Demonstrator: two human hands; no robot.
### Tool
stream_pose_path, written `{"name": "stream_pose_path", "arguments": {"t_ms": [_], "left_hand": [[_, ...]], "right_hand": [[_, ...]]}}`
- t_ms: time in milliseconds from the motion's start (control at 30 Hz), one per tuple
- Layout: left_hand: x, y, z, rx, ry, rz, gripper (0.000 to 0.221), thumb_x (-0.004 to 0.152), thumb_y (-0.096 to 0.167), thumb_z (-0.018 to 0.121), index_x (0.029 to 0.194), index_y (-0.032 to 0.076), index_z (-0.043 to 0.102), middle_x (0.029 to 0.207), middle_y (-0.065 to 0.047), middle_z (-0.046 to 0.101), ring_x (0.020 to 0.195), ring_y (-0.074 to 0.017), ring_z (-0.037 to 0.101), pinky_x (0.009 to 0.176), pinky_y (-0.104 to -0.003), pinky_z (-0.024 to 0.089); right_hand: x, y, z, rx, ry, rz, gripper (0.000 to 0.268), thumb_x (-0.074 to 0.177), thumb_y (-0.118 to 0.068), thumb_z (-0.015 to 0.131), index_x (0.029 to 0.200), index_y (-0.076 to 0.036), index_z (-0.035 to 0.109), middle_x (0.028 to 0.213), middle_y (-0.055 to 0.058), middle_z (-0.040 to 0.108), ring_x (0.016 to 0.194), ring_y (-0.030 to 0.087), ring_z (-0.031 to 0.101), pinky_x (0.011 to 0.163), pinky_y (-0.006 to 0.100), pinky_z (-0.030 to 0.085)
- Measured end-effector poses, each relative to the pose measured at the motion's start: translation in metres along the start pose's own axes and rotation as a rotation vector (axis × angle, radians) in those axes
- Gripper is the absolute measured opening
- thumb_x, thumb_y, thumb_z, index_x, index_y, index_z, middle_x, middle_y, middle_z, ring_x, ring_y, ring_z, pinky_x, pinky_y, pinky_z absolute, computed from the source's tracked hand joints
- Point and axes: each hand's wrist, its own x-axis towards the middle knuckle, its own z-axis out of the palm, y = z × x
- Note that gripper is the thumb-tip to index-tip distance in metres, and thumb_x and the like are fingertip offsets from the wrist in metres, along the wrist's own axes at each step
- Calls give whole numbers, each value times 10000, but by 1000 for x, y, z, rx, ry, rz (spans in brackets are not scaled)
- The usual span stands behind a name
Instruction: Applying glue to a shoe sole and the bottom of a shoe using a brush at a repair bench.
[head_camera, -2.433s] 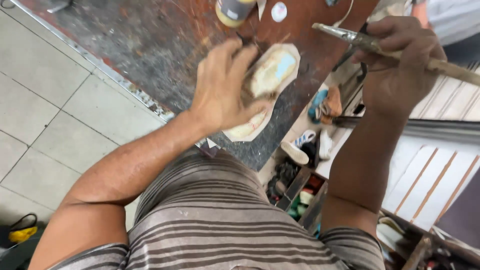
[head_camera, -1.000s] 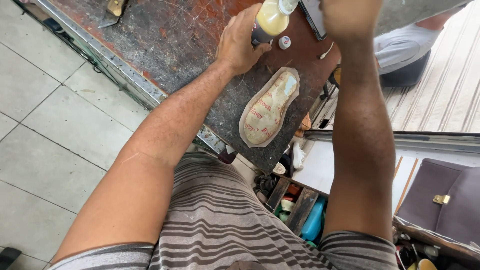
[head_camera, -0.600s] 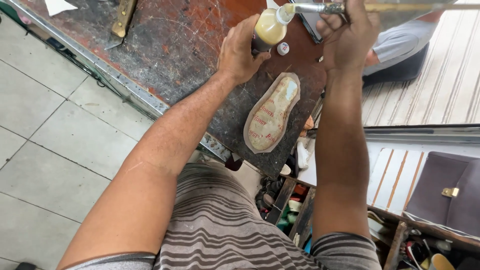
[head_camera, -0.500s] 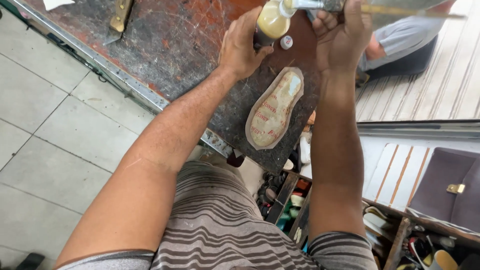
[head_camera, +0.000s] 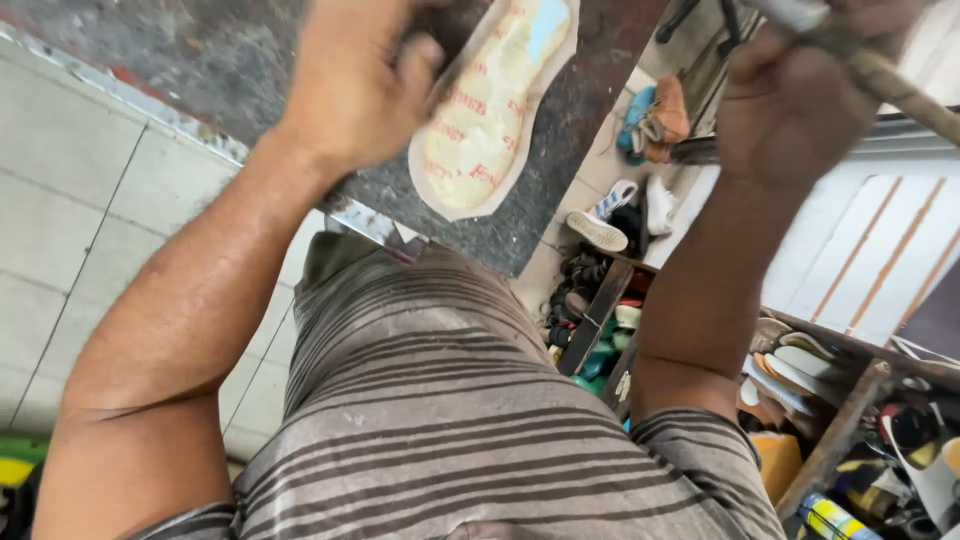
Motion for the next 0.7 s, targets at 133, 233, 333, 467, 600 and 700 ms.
{"name": "stream_pose_path", "arguments": {"t_ms": [133, 233, 333, 467, 600, 700], "left_hand": [[2, 31, 31, 164, -413, 121, 501, 912, 153, 623, 1392, 27, 689, 1399, -143, 680, 1087, -303, 472, 761, -465, 350], [-7, 29, 47, 367, -428, 131, 391, 923, 222, 685, 1295, 135, 765, 1432, -64, 689, 1077, -281, 495, 796, -460, 369], [-10, 32, 48, 424, -442, 120, 384, 947, 262, 716, 1308, 146, 774, 1448, -54, 693, 1161, -310, 465, 900, -510, 340], [-10, 37, 48, 418, -529, 30, 408, 977, 302, 661, 1353, 172, 750, 1490, -38, 660, 1262, -347, 463, 1004, -599, 284], [-11, 37, 48, 530, -499, 102, 390, 1029, 379, 638, 1350, 196, 762, 1466, 1, 686, 1258, -356, 483, 984, -608, 286], [-5, 36, 46, 555, -589, 75, 427, 1051, 434, 566, 1392, 227, 717, 1501, 22, 643, 1280, -372, 476, 1003, -656, 271]], "right_hand": [[-13, 35, 18, -148, -51, -21, 188, 1061, 178, 550, 1092, 7, 623, 1002, 260, 695, 695, 269, 669, 606, 315, 605], [-11, 63, 18, -287, -34, -59, 117, 1071, 36, 674, 1124, 20, 571, 978, 260, 713, 695, 265, 699, 607, 338, 620], [-4, 84, 11, -351, -25, -84, 126, 1052, 42, 693, 1087, 18, 574, 916, 285, 725, 659, 304, 728, 513, 326, 596], [2, 93, 6, -411, -111, -22, 128, 1097, 9, 683, 1106, 14, 555, 881, 253, 697, 693, 275, 740, 521, 298, 594], [13, 102, 5, -453, 25, -30, 167, 1047, -107, 726, 1057, -10, 590, 814, 212, 701, 617, 255, 719, 527, 326, 624], [18, 104, 8, -475, 67, -34, 180, 1044, -125, 739, 1059, -27, 589, 794, 193, 704, 619, 242, 729, 531, 311, 630]]}}
